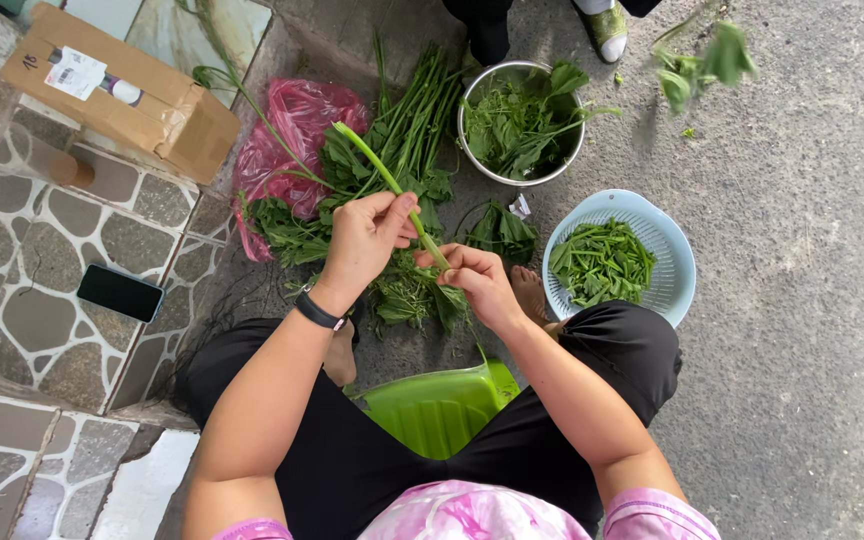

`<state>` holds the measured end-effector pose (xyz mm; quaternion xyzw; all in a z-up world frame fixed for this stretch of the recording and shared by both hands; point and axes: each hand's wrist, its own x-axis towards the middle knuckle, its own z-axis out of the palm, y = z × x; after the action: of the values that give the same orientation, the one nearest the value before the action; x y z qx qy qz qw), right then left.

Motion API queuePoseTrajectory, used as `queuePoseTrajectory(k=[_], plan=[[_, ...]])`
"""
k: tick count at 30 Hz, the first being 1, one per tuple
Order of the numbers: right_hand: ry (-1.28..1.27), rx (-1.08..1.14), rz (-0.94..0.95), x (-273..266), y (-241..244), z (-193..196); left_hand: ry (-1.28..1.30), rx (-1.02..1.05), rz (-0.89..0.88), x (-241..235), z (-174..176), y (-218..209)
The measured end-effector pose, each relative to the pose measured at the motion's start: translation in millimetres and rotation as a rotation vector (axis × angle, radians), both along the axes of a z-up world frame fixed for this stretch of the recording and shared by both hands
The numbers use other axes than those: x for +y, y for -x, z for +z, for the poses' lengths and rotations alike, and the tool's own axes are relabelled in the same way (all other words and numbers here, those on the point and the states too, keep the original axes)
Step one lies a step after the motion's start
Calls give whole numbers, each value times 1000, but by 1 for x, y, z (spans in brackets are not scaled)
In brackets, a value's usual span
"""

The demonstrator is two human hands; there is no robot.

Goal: The person sits on a low stool and plucks leaves from green vegetable stems by hand. They place the separated leaves into a blue colander and discard the stems onto the ground. Another person assists by adding more vegetables to a metal bowl nearby.

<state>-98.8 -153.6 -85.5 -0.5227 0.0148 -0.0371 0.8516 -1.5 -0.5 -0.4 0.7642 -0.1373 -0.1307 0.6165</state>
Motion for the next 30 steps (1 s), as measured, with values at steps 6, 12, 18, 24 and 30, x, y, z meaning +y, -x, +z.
queuePoseTrajectory(k=[6, 12, 18, 24, 30], plan=[[40, -57, 40, 1, 0, 8, 28, 4, 42, 4, 5, -6], [139, -35, 154, 1, 1, 30, 20, -23, 18, 8, -1, -11], [142, 216, 77, 0, -5, 25, -98, -146, -68, -3, -11, 2], [180, 175, -33, -8, -14, -19, -168, -67, -224, -11, -42, 0], [233, 148, -91, -1, -16, 1, -177, -124, -116, -18, -54, -5]])
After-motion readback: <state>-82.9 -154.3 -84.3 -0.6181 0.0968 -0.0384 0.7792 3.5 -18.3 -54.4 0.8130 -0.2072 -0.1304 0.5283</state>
